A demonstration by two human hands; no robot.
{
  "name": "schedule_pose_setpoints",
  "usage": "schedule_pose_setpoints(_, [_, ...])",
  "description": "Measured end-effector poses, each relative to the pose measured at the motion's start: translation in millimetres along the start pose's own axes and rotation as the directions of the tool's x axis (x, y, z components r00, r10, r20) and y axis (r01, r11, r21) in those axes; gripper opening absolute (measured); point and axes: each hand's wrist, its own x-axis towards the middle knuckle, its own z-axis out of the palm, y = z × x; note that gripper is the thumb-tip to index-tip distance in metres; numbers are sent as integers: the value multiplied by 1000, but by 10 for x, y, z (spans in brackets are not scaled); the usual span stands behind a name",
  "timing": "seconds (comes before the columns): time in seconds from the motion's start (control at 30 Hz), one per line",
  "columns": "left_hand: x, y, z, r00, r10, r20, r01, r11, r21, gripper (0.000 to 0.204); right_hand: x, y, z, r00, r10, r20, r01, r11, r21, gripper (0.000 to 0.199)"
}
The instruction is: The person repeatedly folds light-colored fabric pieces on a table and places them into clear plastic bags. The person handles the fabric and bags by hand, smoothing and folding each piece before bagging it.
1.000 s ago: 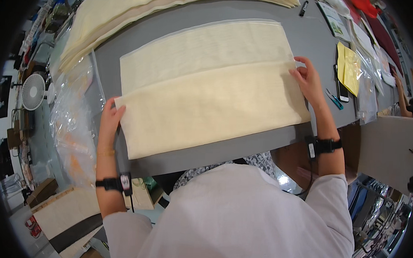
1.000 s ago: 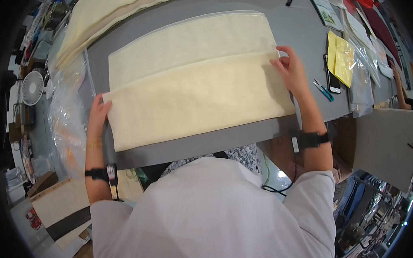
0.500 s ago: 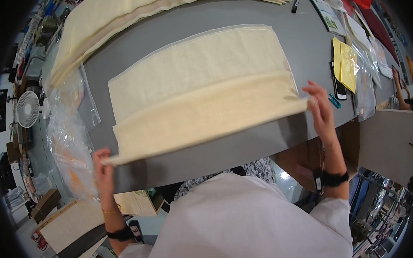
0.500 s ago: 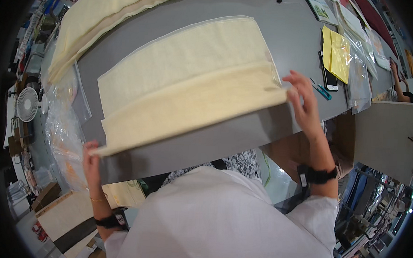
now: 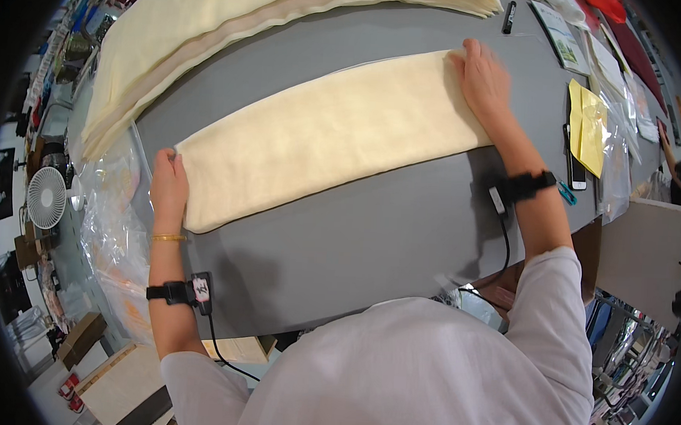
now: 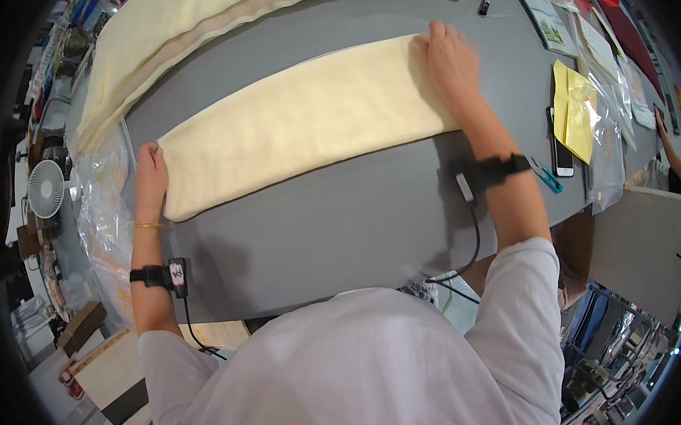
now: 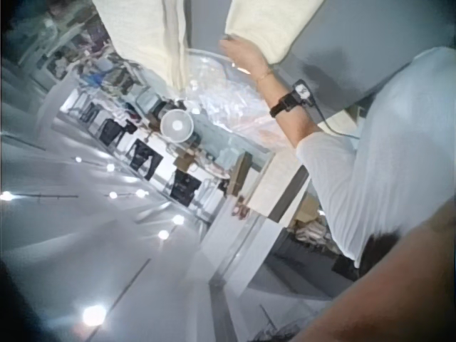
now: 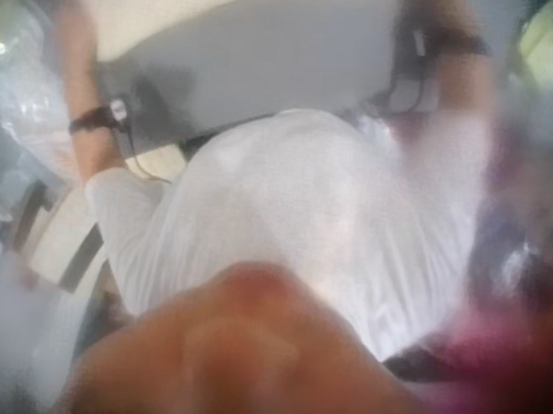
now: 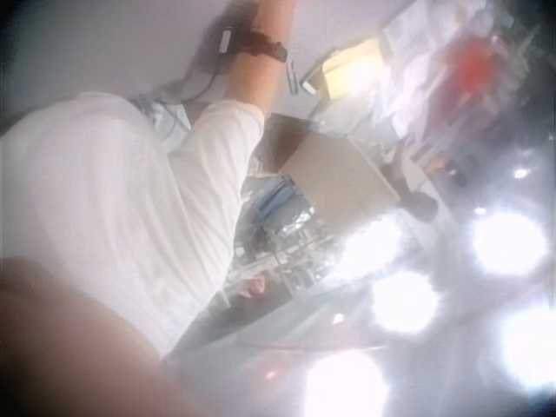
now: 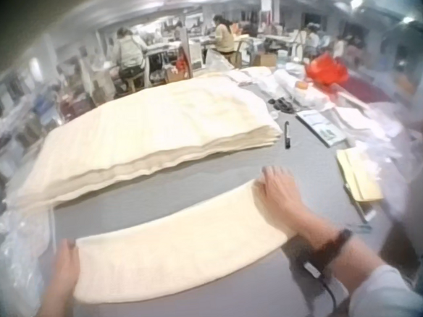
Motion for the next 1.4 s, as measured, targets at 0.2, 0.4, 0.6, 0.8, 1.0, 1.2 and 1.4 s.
schedule_pose_setpoints(0.2, [-475,604,169,877,476,58,-479,875,72,66,-520,-600,-298,765,-621,173,541,764,351,60])
schedule_pose_setpoints(0.4, [-1304,843,75,893,421,158,-432,901,43,88,-1028,-331,-550,868,-352,350,340,935,98,73])
schedule_pose_setpoints(0.6, [-1690,935,-151,937,308,164,-306,951,-39,90,-1450,219,-569,988,-55,145,23,978,209,73])
schedule_pose_setpoints(0.8, [-1708,1932,86,897,398,193,-370,914,-163,85,-1443,649,-498,932,183,313,-275,919,283,50])
schedule_pose_setpoints(1.0, [-1679,1469,-74,976,193,-99,-200,625,-754,52,-885,-53,-1181,896,105,431,-444,183,877,29])
schedule_pose_setpoints(1.2, [-1676,794,-351,884,-154,442,463,149,-874,49,-1181,-2312,-1235,904,-367,221,-128,262,957,40])
schedule_pose_setpoints(1.4, [-1717,627,-45,955,-139,263,297,418,-858,40,-1451,-2681,-1079,800,-493,340,13,581,814,43])
